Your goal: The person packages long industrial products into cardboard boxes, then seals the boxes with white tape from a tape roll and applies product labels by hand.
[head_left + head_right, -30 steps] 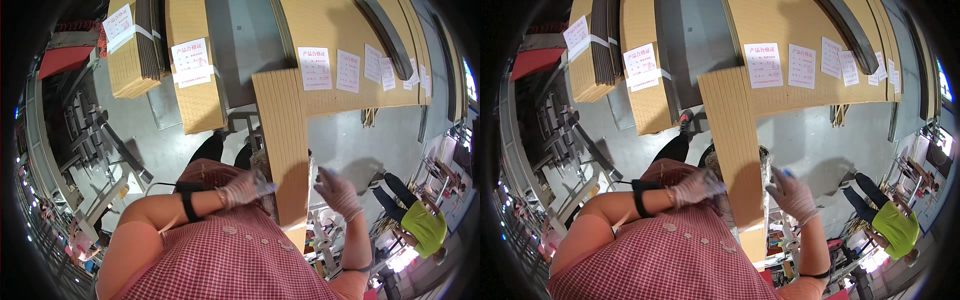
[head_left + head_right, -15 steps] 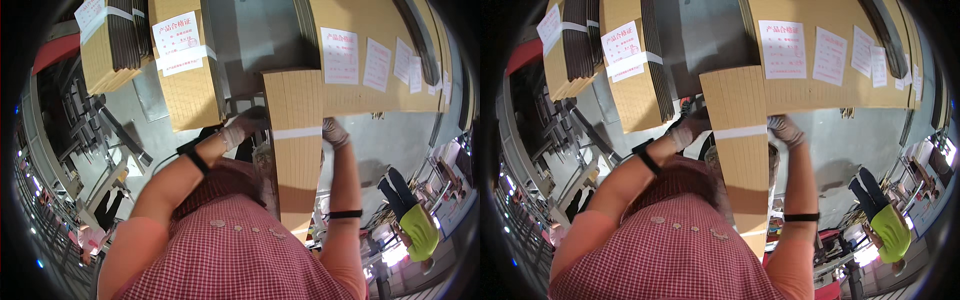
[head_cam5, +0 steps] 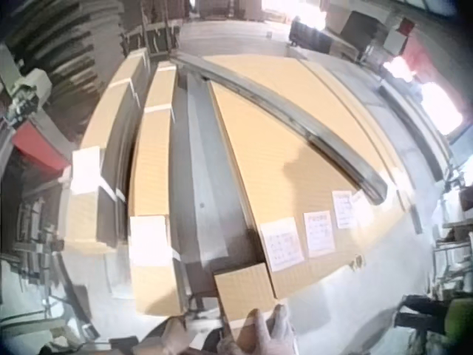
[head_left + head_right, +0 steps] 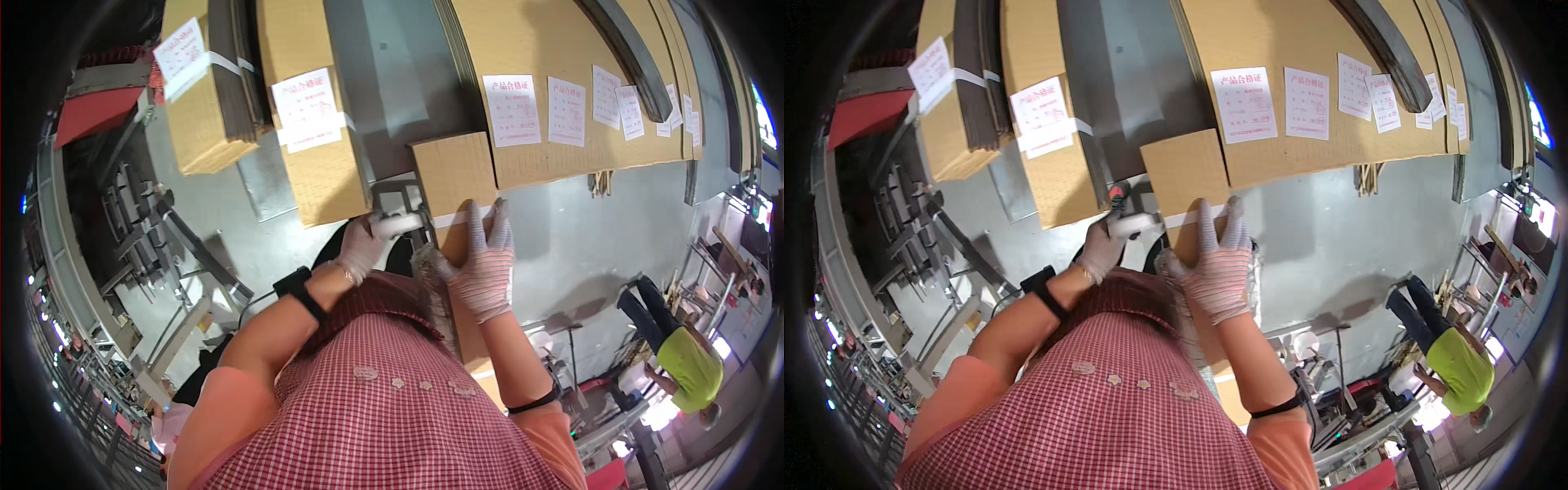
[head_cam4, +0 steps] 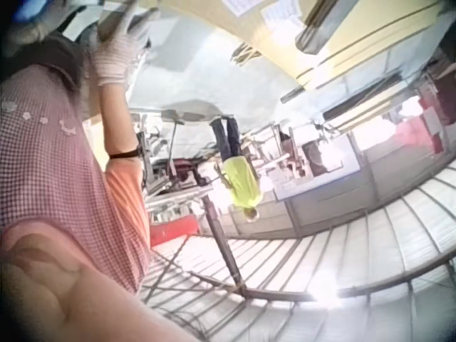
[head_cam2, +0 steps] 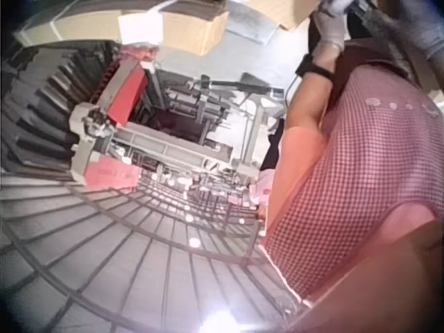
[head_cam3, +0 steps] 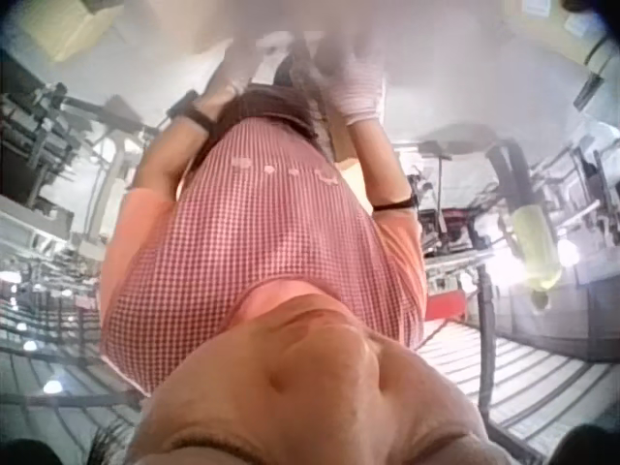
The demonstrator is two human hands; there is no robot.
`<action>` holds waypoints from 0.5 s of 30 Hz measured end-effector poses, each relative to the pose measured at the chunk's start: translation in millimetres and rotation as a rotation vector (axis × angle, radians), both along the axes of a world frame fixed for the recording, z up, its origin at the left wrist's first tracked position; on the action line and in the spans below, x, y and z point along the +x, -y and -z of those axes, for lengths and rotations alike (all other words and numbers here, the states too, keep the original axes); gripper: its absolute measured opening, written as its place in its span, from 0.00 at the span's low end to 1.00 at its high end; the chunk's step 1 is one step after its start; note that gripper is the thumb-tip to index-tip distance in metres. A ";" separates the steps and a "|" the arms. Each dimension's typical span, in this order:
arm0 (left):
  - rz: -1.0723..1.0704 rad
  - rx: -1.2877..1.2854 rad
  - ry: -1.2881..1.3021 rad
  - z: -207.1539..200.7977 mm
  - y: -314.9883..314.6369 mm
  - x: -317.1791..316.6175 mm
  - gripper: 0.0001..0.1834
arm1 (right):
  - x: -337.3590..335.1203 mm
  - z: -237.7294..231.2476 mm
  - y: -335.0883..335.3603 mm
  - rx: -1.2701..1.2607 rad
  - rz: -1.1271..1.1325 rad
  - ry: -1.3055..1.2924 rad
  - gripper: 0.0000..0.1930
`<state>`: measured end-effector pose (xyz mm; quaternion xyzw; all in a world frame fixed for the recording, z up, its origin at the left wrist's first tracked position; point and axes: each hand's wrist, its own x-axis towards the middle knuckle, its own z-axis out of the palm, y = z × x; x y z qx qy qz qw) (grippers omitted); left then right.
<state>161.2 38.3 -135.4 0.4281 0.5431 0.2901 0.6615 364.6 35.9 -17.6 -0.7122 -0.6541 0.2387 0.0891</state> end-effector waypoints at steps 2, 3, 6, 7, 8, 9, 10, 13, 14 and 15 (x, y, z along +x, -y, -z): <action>-0.034 0.089 -0.025 -42.0 1.1 7.1 0.09 | -0.4 -6.1 4.4 -0.005 -0.009 0.025 0.47; 0.079 0.201 -0.088 -61.9 -6.7 12.3 0.10 | -2.0 -8.9 4.6 0.002 0.001 0.026 0.47; 0.185 0.375 -0.186 -84.7 -35.2 39.2 0.16 | 3.5 -9.5 5.1 -0.007 0.033 -0.108 0.46; 0.295 0.379 -0.262 -87.8 -43.3 45.2 0.17 | 12.4 -11.5 3.3 -0.002 0.035 -0.105 0.46; 0.316 0.420 -0.266 -94.5 -49.5 47.5 0.18 | 20.9 -18.6 -0.3 0.166 -0.009 -0.186 0.45; 0.319 0.420 -0.266 -90.8 -55.1 50.5 0.18 | 27.6 -27.0 -5.5 0.333 -0.053 -0.269 0.43; 0.385 0.446 -0.303 -88.3 -55.9 51.4 0.19 | 17.8 -58.0 -25.8 0.340 -0.115 -0.251 0.32; 0.468 0.424 -0.367 -86.2 -58.2 55.5 0.22 | 3.7 -60.5 -52.1 -0.265 -0.514 0.001 0.25; 0.450 0.355 -0.407 -84.9 -55.0 52.4 0.24 | 18.6 -71.7 -63.4 -0.293 -0.544 -0.103 0.14; 0.429 0.283 -0.448 -83.6 -52.2 48.6 0.25 | 48.4 -50.2 -54.6 -0.134 -0.482 -0.268 0.13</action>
